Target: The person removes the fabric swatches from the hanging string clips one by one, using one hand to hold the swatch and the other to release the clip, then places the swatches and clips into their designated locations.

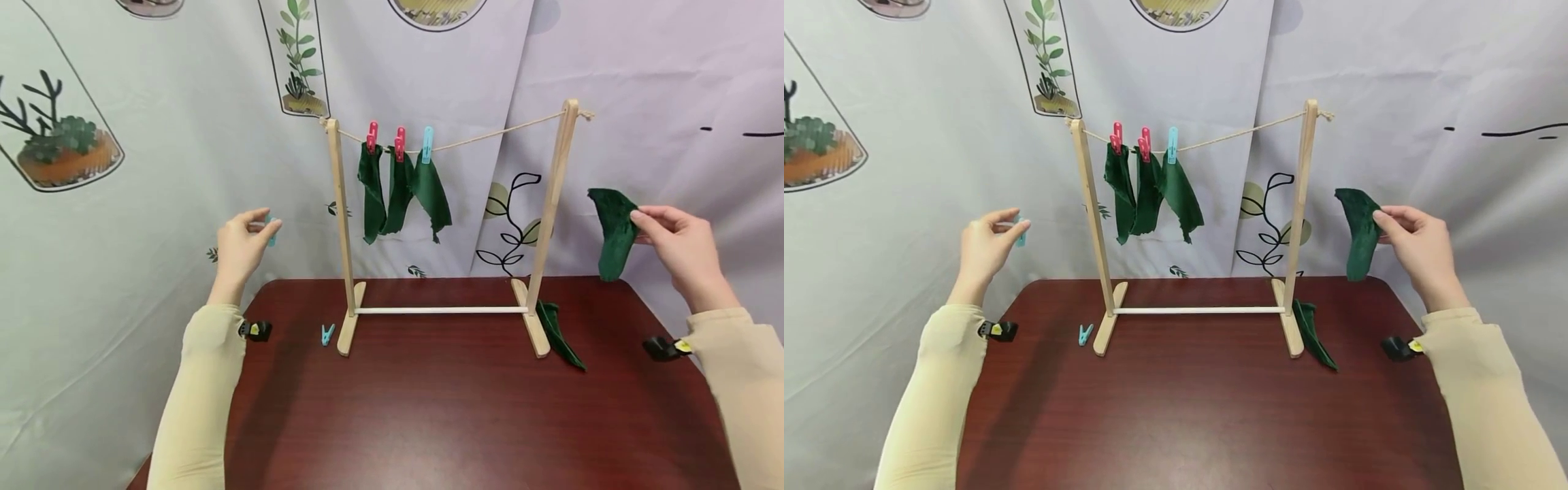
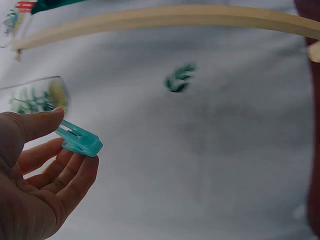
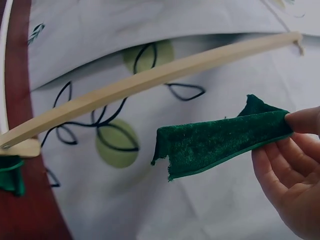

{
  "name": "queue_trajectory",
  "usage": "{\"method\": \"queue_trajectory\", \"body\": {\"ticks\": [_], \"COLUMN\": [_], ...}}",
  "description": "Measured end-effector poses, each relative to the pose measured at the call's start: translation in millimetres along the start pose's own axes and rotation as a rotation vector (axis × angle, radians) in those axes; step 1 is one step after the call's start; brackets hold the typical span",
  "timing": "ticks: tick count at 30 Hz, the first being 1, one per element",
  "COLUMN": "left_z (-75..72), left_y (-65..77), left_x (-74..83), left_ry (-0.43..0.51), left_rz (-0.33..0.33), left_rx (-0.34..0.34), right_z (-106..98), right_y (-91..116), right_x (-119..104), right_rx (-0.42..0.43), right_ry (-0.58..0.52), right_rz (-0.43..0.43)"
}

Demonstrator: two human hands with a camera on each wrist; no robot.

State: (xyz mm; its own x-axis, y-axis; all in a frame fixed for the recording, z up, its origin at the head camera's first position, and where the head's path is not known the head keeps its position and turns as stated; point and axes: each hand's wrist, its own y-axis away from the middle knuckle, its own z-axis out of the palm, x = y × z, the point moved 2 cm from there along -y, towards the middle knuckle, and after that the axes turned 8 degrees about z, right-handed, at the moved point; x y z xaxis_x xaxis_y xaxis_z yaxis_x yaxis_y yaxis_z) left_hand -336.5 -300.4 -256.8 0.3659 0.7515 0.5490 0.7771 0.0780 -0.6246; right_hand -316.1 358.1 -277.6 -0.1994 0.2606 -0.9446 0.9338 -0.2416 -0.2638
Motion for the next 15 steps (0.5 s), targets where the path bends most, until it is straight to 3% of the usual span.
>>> {"method": "queue_trajectory", "body": {"ticks": [8, 15], "left_z": [21.8, 44.4], "left_y": [30.5, 63.0], "left_x": [-45.0, -75.1], "left_ry": [-0.062, -0.078], "left_rz": [-0.087, -0.180], "left_rx": [-0.106, -0.208], "right_z": [-3.0, -2.6], "right_y": [6.8, 18.7], "right_x": [46.7, 80.3], "right_rx": [-0.017, -0.036], "right_ry": [0.130, 0.229], "right_rz": [0.089, 0.149]}}
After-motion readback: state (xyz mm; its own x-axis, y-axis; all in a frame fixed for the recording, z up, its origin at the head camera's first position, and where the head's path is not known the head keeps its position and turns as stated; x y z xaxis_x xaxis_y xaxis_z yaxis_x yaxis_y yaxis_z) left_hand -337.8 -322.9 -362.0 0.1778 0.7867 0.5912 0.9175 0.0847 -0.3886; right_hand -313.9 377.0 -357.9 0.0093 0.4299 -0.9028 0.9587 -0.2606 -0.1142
